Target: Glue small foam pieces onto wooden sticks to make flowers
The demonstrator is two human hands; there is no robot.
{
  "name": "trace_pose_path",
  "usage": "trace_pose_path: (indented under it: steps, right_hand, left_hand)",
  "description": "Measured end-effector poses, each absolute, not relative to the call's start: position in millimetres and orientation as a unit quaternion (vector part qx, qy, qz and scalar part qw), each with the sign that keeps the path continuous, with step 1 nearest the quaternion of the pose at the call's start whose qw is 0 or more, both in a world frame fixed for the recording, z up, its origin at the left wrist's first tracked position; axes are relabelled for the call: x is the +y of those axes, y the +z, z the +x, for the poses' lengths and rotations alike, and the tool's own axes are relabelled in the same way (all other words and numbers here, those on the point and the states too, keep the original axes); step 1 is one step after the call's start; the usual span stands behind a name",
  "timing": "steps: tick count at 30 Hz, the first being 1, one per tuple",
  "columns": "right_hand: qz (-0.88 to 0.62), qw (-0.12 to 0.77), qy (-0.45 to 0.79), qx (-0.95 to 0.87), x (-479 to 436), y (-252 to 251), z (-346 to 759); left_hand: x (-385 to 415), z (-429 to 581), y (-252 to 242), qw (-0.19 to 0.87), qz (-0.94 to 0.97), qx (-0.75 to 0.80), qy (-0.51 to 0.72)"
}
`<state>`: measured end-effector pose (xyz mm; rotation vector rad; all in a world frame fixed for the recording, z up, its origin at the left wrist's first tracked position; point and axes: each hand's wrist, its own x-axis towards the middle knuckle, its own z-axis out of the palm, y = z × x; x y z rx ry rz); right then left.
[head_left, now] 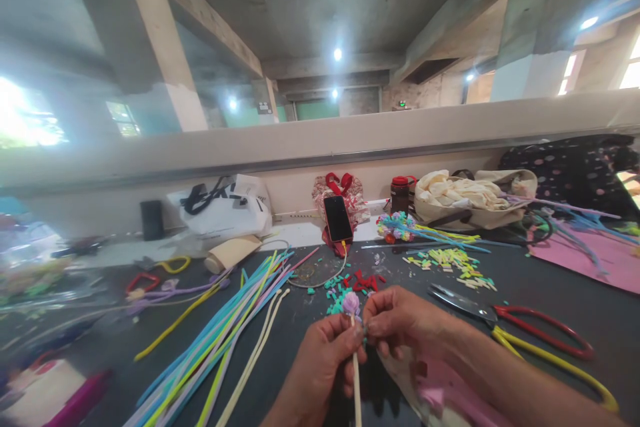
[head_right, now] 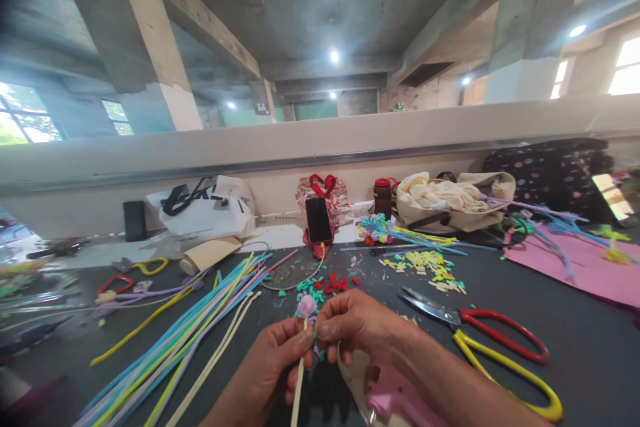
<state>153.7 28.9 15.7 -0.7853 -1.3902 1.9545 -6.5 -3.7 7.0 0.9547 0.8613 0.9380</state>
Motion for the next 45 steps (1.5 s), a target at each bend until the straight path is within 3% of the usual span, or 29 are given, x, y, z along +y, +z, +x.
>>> trace_pose_path:
  steps: [10,14,20,23,28,34,43,45]
  right_hand:
    - [-0.317,0.274,0.701,-0.577,32.4,24.3,159.2]
    - [-0.467,0.308,0.506,-0.657,9.3,46.6,184.0]
    - [-0.587,0.158,0.144,-0.781,-57.1,31.2,218.3]
    - [-0.617,0.111,0.073,-0.775,-70.4,16.0,219.9]
    - [-0.618,0.125,0.026,-0.775,-66.7,1.5,222.5]
    - [-0.623,0.145,0.067,-0.766,-63.0,-0.7,227.2]
    - [-0.555,0.448,0.458,-0.531,-45.4,11.3,285.7]
    - [-0.518,0.480,0.524,-0.476,-41.8,5.5,292.0]
  left_hand:
    - [-0.8,-5.3,0.5,0.701,0.441,0.395,0.398]
    - [-3.2,-6.1,5.1,0.698,0.435,0.399,0.406]
    - [-7.8,2.5,6.8,0.723,0.464,0.394,0.325]
    - [-10.2,11.7,5.6,0.717,0.482,0.415,0.287]
    - [-8.2,25.8,-8.0,0.688,0.511,0.443,0.262]
    - [-4.7,30.4,-24.4,0.641,0.546,0.473,0.258]
    - [-5.3,33.0,-19.7,0.639,0.543,0.488,0.244]
    - [-3.7,32.9,-22.9,0.640,0.541,0.492,0.236]
